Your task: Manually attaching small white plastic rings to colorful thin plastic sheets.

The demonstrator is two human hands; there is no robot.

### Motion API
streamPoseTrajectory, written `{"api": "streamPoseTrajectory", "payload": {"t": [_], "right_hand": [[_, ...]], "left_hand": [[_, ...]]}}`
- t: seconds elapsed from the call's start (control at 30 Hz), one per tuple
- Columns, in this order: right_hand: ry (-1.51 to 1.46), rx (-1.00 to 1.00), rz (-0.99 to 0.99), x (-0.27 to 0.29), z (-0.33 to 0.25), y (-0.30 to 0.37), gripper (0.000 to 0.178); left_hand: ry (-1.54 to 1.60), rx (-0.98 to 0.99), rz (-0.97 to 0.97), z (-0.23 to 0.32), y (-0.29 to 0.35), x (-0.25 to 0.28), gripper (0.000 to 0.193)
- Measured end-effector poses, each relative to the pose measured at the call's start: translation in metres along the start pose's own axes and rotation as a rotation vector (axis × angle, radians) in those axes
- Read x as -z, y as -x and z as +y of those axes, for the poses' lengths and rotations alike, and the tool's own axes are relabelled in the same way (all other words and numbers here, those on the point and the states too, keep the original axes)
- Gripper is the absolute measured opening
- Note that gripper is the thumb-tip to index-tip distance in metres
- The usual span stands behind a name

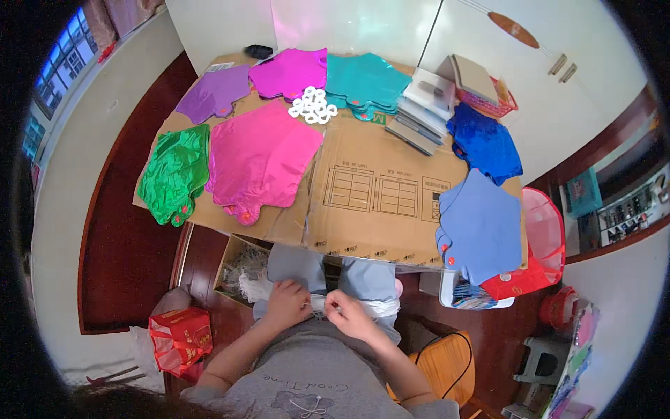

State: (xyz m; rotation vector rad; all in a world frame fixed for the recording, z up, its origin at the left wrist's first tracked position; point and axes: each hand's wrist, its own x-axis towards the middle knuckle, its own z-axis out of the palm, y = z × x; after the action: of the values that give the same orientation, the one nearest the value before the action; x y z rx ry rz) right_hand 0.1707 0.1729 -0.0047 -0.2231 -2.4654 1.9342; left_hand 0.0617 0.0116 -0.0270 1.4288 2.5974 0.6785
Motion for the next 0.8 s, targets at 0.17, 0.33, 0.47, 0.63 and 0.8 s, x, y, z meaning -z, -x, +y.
{"api": "streamPoseTrajectory", "payload": {"t": [0.17,0.33,0.47,0.63,0.8], "right_hand": [[-0.391,0.047,-0.002,0.019,-0.028,0.029,0.014],[-0.023,0.228,-0.029,0.029,-0.064,0.04,0.016],[0.109,0.19,-0.004,0.016,-0.086,0.041,0.017],[-0.143,0.172,0.104,0.043,-0.093,0.061,0.016],[0.017,0.036,0.204,0.079,-0.102,0.086,0.013]], "left_hand": [[-0.2,0.052,-0.101,-0.006,0.014,0.019,0.02],[0.227,-0.124,0.019,0.023,0.013,0.037,0.021],[0.676,-0.2,-0.192,0.041,0.012,0.048,0.019],[0.336,0.114,-0.236,-0.02,0.022,0.043,0.014],[0.203,0.421,0.024,-0.117,0.073,0.057,0.017]]}}
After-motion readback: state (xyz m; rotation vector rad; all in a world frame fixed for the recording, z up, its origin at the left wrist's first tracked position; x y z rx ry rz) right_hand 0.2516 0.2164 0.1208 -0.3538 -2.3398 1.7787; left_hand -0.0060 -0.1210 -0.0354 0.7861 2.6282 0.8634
